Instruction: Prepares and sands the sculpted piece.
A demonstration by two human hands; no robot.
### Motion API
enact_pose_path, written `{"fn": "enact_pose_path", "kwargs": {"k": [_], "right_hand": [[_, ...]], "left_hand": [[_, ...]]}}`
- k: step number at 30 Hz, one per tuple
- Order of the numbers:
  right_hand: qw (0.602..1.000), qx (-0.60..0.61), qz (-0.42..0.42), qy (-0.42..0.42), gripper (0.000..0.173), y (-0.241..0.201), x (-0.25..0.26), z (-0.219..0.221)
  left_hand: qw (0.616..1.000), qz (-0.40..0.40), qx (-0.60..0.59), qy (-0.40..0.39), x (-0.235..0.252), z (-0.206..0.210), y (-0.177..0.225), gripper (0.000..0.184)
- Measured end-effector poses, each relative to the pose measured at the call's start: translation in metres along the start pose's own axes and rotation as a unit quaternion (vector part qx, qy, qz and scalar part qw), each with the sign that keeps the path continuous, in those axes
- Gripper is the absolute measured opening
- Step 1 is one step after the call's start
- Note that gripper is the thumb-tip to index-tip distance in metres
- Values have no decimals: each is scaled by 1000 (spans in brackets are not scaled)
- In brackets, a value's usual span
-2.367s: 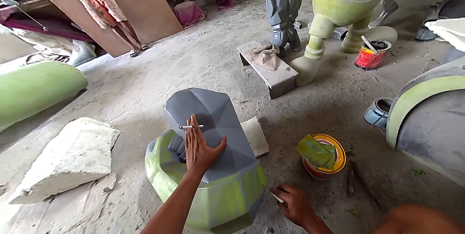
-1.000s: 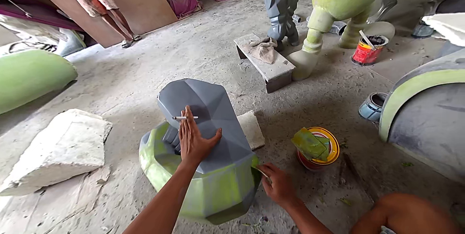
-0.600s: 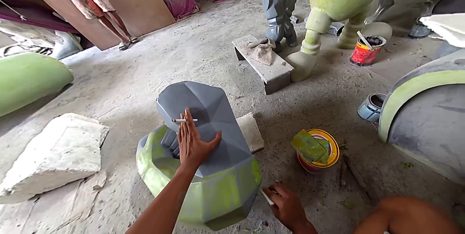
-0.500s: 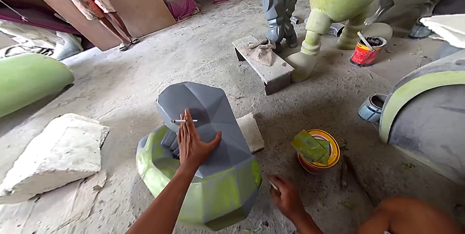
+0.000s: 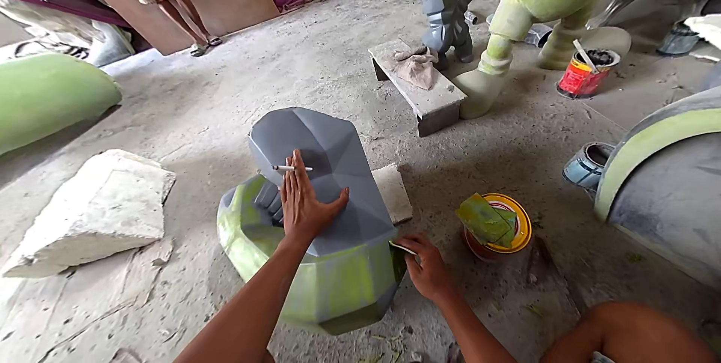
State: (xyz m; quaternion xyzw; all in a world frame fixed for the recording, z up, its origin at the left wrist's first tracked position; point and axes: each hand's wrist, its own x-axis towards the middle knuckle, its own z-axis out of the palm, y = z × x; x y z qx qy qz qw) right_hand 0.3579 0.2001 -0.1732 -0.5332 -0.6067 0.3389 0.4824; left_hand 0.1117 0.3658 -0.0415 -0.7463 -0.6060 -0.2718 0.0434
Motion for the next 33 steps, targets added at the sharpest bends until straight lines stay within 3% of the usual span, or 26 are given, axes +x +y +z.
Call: {"fn": "enact_pose_path", "kwargs": {"k": [14, 21, 27, 33], "right_hand": [[997, 63, -9, 50, 37, -19, -84, 28], [991, 69, 35, 113, 31, -10, -49, 1], [994, 10, 34, 106, 31, -11, -16, 0], [979, -183, 68, 52, 44, -36, -50, 27]], "left_hand": [[1000, 6, -1, -17, 7, 2, 6, 129], [1000, 10, 8, -24, 13, 10, 8, 129], [1000, 7, 8, -19, 12, 8, 8, 129], [1000, 5, 0, -24, 10, 5, 7, 128]]}}
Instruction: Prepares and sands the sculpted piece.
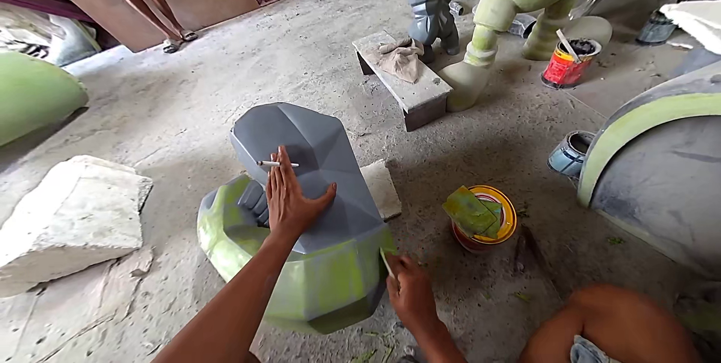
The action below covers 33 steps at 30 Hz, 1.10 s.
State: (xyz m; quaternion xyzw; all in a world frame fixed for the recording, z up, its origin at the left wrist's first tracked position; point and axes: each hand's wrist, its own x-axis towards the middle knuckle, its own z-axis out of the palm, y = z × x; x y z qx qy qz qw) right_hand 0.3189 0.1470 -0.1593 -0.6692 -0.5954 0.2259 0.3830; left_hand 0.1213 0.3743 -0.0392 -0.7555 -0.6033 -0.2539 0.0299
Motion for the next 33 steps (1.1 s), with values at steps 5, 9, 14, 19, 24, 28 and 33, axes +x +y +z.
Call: {"fn": "enact_pose_path", "kwargs": {"k": [5, 9, 14, 19, 24, 28, 33], "right_hand": [[998, 10, -46, -32, 37, 24, -37, -4], [983, 157, 74, 65, 28, 49, -19, -3], [928, 344, 138, 47, 28, 59, 41, -2], [898, 416, 127, -69, 26, 66, 59, 5], [911, 386, 115, -86, 25, 77, 23, -2], [928, 352, 90, -84, 25, 79, 7, -10], [955, 296, -19, -11, 28, 46, 58, -18]], "left_hand": [[1000, 10, -6, 10, -4, -2, -6, 127], [1000, 16, 2, 18, -7, -1, -19, 129], [999, 23, 2, 27, -10, -4, -25, 128], [999, 24, 4, 26, -9, -4, -27, 129], [999, 23, -1, 32, -8, -4, -28, 128], [999, 30, -2, 35, -9, -4, -28, 128], [999, 30, -5, 40, -10, -4, -28, 128]]}}
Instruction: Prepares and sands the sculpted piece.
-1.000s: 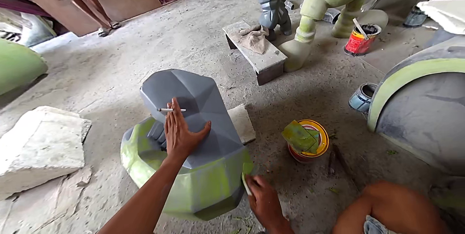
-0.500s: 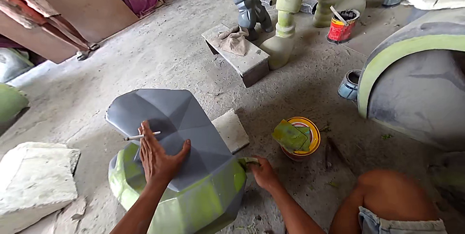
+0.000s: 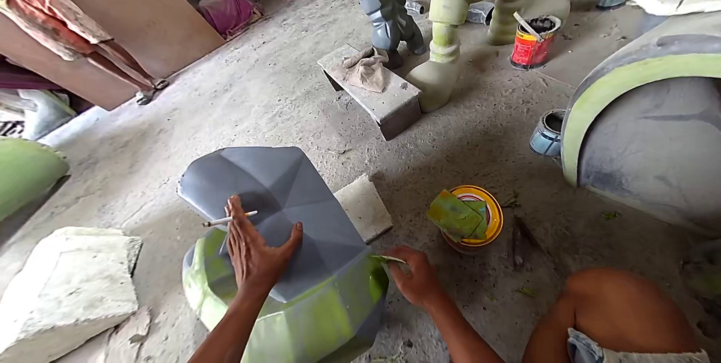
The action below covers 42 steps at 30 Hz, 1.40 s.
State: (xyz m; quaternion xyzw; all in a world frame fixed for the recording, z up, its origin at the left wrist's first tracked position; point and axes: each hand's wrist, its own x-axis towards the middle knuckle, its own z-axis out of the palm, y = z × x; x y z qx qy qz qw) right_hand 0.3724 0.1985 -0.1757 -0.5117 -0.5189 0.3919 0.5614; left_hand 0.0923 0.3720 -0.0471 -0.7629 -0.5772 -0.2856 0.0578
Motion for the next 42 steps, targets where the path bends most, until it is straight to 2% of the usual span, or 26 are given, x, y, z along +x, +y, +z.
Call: {"fn": "enact_pose_path", "kwargs": {"k": [5, 10, 16, 19, 23, 28, 31, 37, 42], "right_hand": [[993, -104, -35, -49, 35, -6, 16, 16], [974, -213, -23, -75, 45, -3, -9, 19], [952, -281, -62, -105, 43, 26, -56, -3], [964, -247, -75, -64, 36, 40, -68, -13], [987, -153, -35, 42, 41, 22, -31, -5], [994, -107, -10, -28, 36, 7, 16, 4], [992, -104, -17, -70, 35, 2, 24, 9], [991, -93, -14, -97, 35, -2, 0, 6], [994, -78, -25, -77, 34, -7, -34, 11]], "left_hand": [[1000, 3, 2, -1, -1, 1, 1, 128], [1000, -7, 3, -7, -1, -1, 4, 128], [1000, -1, 7, 5, -2, 2, 3, 129], [1000, -3, 6, 3, -2, 2, 4, 128], [1000, -5, 7, 7, -2, 2, 5, 128], [1000, -8, 7, 1, -4, 2, 3, 129], [1000, -11, 6, 8, -3, 4, 3, 128], [1000, -10, 6, -3, 2, 6, 9, 128], [1000, -5, 8, -11, 5, 10, 9, 129]]}}
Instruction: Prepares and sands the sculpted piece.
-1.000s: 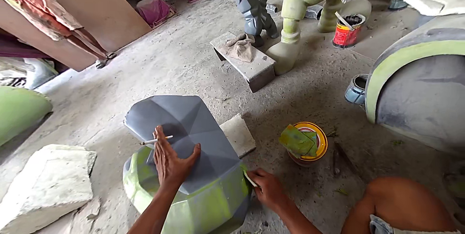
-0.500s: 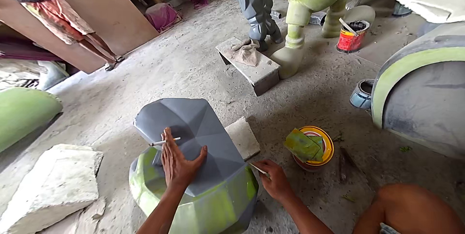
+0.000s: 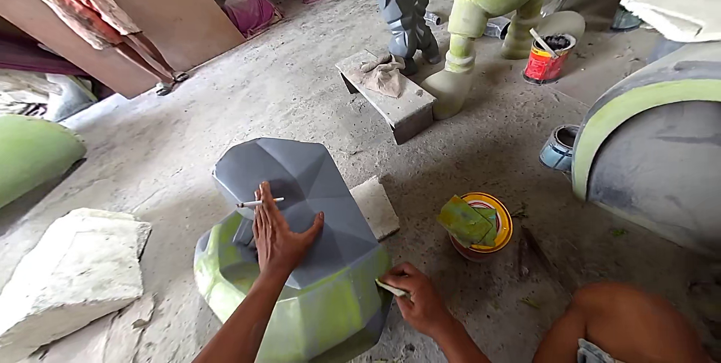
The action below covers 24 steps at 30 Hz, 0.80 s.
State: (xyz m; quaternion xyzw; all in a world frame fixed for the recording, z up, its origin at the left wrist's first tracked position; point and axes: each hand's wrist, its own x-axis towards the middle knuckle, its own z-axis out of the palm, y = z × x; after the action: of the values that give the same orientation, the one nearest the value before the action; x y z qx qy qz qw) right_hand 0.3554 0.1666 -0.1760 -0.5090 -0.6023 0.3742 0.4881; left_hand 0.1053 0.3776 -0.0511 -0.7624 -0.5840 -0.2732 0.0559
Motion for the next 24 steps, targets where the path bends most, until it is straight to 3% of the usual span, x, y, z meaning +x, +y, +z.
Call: {"fn": "enact_pose_path", "kwargs": {"k": [9, 14, 20, 24], "right_hand": [[999, 5, -11, 40, 39, -7, -40, 27], [1000, 12, -26, -11, 35, -4, -47, 21], [990, 78, 27, 111, 31, 1, -13, 3], [997, 17, 25, 75, 32, 0, 30, -12]], "left_hand": [[1000, 9, 1, 4, 1, -1, -6, 128], [1000, 14, 2, 0, 4, -2, -4, 127], [1000, 12, 8, -12, 9, 1, 3, 129], [1000, 2, 16, -15, 10, 6, 4, 130]]}}
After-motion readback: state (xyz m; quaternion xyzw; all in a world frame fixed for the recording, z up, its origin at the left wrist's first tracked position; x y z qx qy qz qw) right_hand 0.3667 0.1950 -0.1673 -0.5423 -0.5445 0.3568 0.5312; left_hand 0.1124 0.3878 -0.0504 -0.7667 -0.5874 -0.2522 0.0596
